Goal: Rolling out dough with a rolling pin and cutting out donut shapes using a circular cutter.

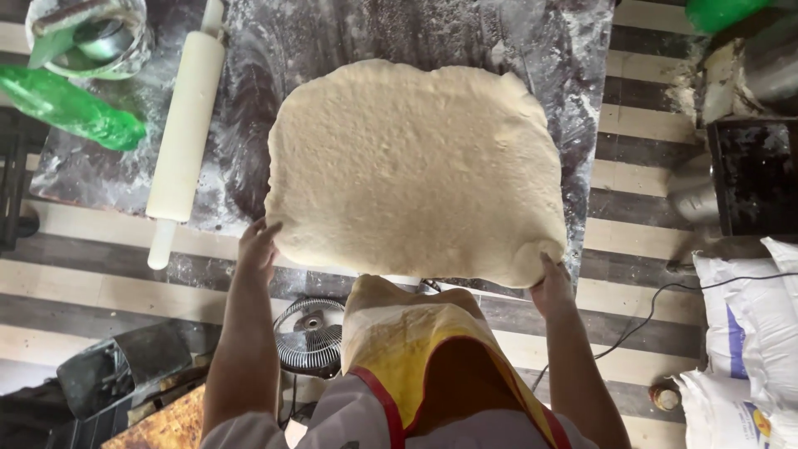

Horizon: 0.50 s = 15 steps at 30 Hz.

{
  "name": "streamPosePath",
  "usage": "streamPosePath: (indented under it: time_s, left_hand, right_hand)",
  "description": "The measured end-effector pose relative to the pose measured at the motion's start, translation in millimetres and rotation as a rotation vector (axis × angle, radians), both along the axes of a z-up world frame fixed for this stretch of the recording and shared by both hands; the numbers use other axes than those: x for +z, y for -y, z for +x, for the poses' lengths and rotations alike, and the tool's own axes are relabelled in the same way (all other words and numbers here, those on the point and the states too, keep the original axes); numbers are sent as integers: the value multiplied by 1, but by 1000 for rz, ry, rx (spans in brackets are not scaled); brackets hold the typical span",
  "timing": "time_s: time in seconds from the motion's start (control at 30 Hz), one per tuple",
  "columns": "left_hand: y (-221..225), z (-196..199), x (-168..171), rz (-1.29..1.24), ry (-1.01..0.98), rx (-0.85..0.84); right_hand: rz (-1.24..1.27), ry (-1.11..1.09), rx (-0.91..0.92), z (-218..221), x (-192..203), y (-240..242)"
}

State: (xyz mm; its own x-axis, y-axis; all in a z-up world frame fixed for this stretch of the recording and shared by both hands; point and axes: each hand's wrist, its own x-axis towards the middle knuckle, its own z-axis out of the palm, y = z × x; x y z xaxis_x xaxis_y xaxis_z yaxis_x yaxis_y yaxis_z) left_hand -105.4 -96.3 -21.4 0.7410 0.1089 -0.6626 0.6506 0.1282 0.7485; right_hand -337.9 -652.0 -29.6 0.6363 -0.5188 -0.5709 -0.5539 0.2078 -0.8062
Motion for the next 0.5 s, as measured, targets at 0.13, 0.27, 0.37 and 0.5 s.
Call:
streamPosePath:
  time_s: [0.13, 0.27, 0.37, 0.5]
  left_hand:
    - [16, 40, -29, 55, 35, 46]
    - [3, 90, -18, -130, 223, 348]
    - [-19, 89, -9, 97, 205, 221]
    - [-16, 56, -63, 957, 646, -310]
  right_hand:
    - [204, -47, -352, 6, -7, 3]
    - [-690, -143, -157, -1, -16, 7]
    - [-1034, 3, 128, 24, 16, -32]
    - [-1236, 345, 685, 88, 29, -119]
